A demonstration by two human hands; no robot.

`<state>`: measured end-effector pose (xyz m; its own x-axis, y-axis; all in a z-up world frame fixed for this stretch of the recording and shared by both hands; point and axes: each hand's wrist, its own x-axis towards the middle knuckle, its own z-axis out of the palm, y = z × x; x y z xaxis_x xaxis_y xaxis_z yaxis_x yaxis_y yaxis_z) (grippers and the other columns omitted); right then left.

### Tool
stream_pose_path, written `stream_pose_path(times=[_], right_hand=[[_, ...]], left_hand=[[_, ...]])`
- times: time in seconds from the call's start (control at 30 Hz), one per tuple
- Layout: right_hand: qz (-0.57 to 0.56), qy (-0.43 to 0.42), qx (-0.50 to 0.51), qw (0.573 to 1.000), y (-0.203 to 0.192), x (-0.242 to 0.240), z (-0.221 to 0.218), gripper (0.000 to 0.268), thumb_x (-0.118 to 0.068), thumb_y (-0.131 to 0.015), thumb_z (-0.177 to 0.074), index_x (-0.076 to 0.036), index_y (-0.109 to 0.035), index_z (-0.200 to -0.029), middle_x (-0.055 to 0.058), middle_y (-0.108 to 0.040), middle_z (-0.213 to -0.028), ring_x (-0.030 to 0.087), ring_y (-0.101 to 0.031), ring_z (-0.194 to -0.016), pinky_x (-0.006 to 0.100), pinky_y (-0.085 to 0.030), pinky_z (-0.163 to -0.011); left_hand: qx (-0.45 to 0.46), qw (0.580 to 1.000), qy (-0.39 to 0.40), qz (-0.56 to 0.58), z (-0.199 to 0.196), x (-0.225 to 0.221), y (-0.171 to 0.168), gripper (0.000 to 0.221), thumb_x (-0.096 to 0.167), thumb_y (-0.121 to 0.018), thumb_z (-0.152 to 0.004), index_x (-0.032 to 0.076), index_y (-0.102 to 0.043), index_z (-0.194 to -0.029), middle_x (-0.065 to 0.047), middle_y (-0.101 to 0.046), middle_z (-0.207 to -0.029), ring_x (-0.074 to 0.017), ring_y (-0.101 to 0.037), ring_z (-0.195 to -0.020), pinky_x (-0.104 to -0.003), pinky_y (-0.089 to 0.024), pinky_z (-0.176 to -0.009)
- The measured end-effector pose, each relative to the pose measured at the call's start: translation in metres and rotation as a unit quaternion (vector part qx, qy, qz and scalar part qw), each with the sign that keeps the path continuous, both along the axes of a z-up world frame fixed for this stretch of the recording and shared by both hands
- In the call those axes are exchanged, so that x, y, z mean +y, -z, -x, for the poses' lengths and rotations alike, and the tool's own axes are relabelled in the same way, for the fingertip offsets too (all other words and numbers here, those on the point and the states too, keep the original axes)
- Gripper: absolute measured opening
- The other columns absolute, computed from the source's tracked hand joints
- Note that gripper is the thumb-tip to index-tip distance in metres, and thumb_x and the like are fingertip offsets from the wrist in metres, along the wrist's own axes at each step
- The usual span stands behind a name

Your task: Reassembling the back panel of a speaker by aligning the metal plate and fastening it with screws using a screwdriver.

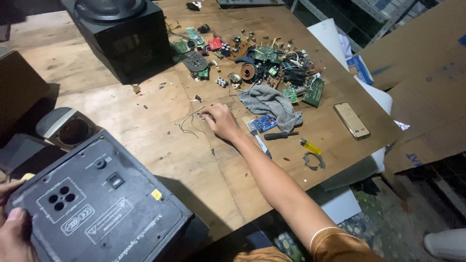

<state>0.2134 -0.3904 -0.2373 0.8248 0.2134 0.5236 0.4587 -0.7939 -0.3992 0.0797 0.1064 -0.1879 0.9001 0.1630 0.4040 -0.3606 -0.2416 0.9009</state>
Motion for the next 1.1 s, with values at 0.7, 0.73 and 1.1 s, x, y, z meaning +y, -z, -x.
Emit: stream_pose_path(times=[0.7, 0.73, 1.1], right_hand=[[-0.254, -0.442, -0.025, 0.86, -0.244, 0.083, 0.191, 0.016, 0.002, -0.076, -0.093, -0.001, -0.07, -0.107, 0.014, -0.076, -0.099, 0.023, -0.075, -0.088, 0.03, -0.064, -0.082], [-0.226, -0.465, -0.009, 0.856, -0.248, 0.085, 0.196, 0.018, 0.002, -0.076, -0.094, -0.002, -0.071, -0.111, 0.013, -0.076, -0.104, 0.023, -0.075, -0.089, 0.031, -0.062, -0.083], [-0.176, -0.447, 0.031, 0.877, -0.235, 0.104, 0.21, 0.018, -0.003, -0.076, -0.093, -0.012, -0.079, -0.109, 0.007, -0.079, -0.1, 0.021, -0.077, -0.088, 0.034, -0.061, -0.077]], left_hand=[[0.179, 0.979, -0.095, -0.016, 0.076, -0.114, -0.168, 0.033, 0.021, -0.039, -0.102, 0.012, -0.058, -0.128, -0.005, -0.057, -0.131, -0.0157, -0.048, -0.123, -0.03, -0.033, -0.102], [0.207, 0.973, -0.1, -0.034, 0.076, -0.113, -0.171, 0.035, 0.024, -0.039, -0.099, 0.013, -0.06, -0.125, -0.006, -0.058, -0.127, -0.0171, -0.049, -0.117, -0.032, -0.035, -0.096], [0.117, 0.99, -0.082, 0.015, 0.043, -0.109, -0.125, 0.038, 0.029, -0.051, -0.098, 0.006, -0.064, -0.125, -0.024, -0.063, -0.121, -0.0349, -0.057, -0.12, -0.049, -0.038, -0.109]])
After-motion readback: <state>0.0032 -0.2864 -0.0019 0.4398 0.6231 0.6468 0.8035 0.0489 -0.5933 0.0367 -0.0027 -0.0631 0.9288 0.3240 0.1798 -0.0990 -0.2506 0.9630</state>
